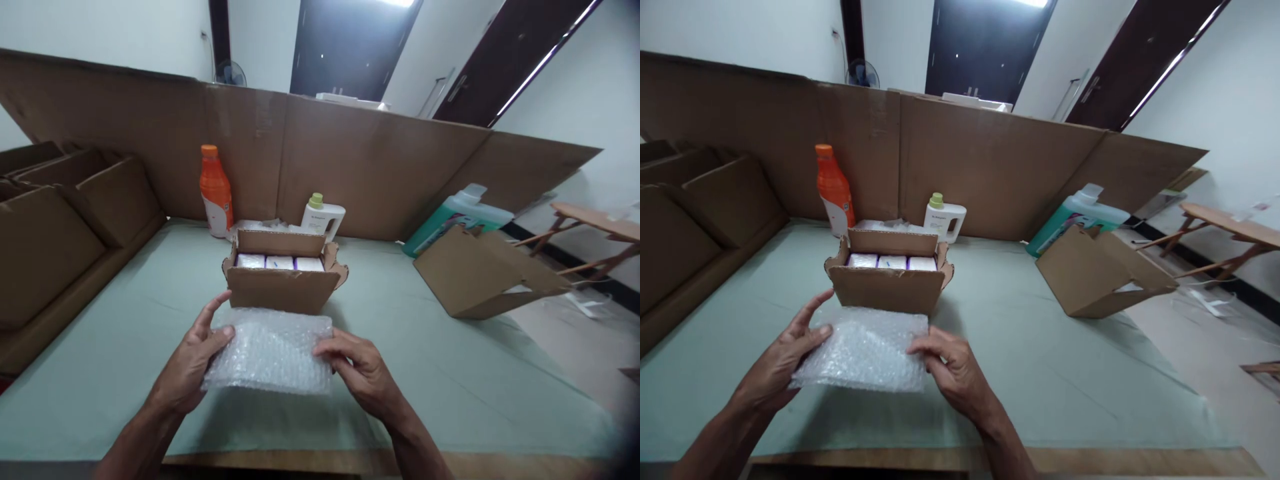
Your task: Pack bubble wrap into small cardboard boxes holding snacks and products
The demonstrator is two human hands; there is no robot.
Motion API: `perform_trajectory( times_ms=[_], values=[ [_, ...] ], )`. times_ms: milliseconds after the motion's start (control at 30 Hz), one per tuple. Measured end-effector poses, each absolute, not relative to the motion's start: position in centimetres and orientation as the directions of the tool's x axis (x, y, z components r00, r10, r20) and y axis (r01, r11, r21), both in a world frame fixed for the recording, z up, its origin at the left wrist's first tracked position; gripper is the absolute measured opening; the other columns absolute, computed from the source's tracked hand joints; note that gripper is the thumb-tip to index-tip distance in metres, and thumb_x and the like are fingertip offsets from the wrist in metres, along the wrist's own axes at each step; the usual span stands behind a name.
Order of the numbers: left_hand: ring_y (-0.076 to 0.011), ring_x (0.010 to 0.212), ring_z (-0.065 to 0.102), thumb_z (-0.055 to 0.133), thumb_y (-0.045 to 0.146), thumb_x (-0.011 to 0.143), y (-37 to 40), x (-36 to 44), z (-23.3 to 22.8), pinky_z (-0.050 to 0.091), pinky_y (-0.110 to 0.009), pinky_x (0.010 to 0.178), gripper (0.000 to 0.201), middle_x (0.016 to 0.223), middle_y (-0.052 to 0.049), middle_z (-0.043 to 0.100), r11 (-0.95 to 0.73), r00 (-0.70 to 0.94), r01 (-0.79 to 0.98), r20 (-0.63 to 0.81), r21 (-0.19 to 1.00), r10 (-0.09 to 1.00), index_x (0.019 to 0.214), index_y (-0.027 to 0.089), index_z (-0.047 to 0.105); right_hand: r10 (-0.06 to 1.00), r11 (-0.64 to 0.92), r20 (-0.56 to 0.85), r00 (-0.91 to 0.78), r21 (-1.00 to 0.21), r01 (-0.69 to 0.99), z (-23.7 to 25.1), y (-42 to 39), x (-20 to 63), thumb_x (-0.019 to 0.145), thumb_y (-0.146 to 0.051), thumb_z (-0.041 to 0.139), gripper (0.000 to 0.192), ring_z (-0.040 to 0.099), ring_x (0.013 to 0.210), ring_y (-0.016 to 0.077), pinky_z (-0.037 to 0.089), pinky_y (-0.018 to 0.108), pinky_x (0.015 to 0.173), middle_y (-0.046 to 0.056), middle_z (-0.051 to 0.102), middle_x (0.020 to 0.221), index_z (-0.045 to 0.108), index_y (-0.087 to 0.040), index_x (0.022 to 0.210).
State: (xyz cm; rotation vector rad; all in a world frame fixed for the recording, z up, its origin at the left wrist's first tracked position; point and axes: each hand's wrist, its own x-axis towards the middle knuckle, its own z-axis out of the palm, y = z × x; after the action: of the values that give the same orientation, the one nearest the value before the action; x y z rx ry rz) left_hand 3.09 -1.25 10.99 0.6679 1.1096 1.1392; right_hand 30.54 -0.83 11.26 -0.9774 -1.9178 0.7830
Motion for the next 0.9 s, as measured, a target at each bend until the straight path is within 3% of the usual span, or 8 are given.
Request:
perform_trajectory(
  times_ms=[133,233,367,500,567,767,833,900],
  values=[
    [-0.0094,0.047,0.048,0.082,0.051,0.069,0.1,1.9,12.9,0.039,-0.021,0.044,0.036,0.062,0.003,0.061,0.155,-0.066,-0.195,-0.171,0.969,0.983,0.094,0.026,0.074,0.898,0.414,0.336,-0.283,-0.862,0.292,14.3,1.7,30.6,0.091,-0.019,0.057,0.018,0.069,0.076,0.0158,0.056,0.026,0.067,0.003,0.075,0.085,0.076,-0.021,0.09],
    [-0.0141,0.052,0.053,0.078,0.049,0.065,1.7,0.9,16.0,0.045,-0.028,0.048,0.029,0.066,-0.002,0.067,-0.04,-0.088,-0.008,0.039,0.999,0.995,0.057,0.023,0.069,0.897,0.428,0.364,-0.249,-0.856,0.289,17.5,3.5,30.6,0.089,-0.024,0.061,0.017,0.07,0.081,0.0178,0.058,0.03,0.073,0.004,0.077,0.088,0.077,-0.022,0.091],
    [-0.0149,0.065,0.058,0.063,0.034,0.075,6.3,1.2,21.2,0.046,-0.027,0.061,0.021,0.077,-0.003,0.073,-0.289,0.013,0.418,0.313,0.861,0.95,0.079,0.021,0.08,0.916,0.4,0.341,-0.211,-0.822,0.405,21.7,8.0,30.8,0.082,-0.033,0.068,0.022,0.064,0.073,0.0158,0.053,0.027,0.063,0.004,0.074,0.084,0.079,-0.019,0.095],
    [-0.0091,0.05,0.041,0.05,0.023,0.077,12.5,2.6,22.4,0.033,-0.022,0.051,0.036,0.057,0.003,0.059,-0.219,0.251,0.754,0.037,0.619,0.967,0.095,0.014,0.08,0.922,0.248,0.019,-0.387,-0.796,0.551,23.1,13.5,30.5,0.078,-0.029,0.065,0.024,0.055,0.057,0.0107,0.045,0.024,0.054,0.0,0.067,0.068,0.078,-0.013,0.09],
    [-0.0108,0.051,0.046,0.05,0.017,0.074,15.1,3.1,21.2,0.035,-0.023,0.053,0.037,0.06,0.002,0.063,-0.225,0.329,0.826,-0.117,0.517,0.937,0.095,0.015,0.08,0.896,0.225,-0.127,-0.424,-0.695,0.683,22.8,15.5,29.9,0.076,-0.02,0.06,0.022,0.054,0.055,0.0104,0.043,0.023,0.054,-0.001,0.064,0.064,0.078,-0.014,0.087],
    [-0.0182,0.074,0.065,0.05,0.012,0.07,18.2,3.7,17.6,0.044,-0.025,0.067,0.041,0.08,-0.003,0.075,-0.349,0.438,0.871,-0.229,0.345,0.869,0.096,0.023,0.081,0.819,0.473,-0.207,-0.536,-0.286,0.833,20.2,18.3,28.0,0.072,-0.004,0.06,0.024,0.061,0.065,0.0131,0.04,0.023,0.059,0.001,0.073,0.071,0.079,-0.018,0.077],
    [-0.0175,0.074,0.064,0.051,0.012,0.07,18.5,3.8,17.9,0.043,-0.024,0.066,0.04,0.08,-0.002,0.075,-0.355,0.44,0.877,-0.243,0.322,0.865,0.095,0.024,0.08,0.799,0.501,-0.205,-0.565,-0.29,0.815,20.0,18.9,28.2,0.071,-0.003,0.061,0.024,0.06,0.065,0.0123,0.04,0.022,0.058,0.001,0.072,0.07,0.078,-0.019,0.076],
    [-0.0152,0.067,0.061,0.053,0.013,0.071,18.9,3.7,18.7,0.04,-0.022,0.061,0.036,0.074,0.0,0.073,-0.339,0.45,0.864,-0.27,0.372,0.851,0.093,0.024,0.08,0.778,0.444,-0.252,-0.575,-0.426,0.788,20.6,19.6,28.7,0.075,-0.009,0.062,0.019,0.059,0.059,0.0112,0.041,0.021,0.053,0.0,0.069,0.064,0.078,-0.019,0.077]
  ],
)
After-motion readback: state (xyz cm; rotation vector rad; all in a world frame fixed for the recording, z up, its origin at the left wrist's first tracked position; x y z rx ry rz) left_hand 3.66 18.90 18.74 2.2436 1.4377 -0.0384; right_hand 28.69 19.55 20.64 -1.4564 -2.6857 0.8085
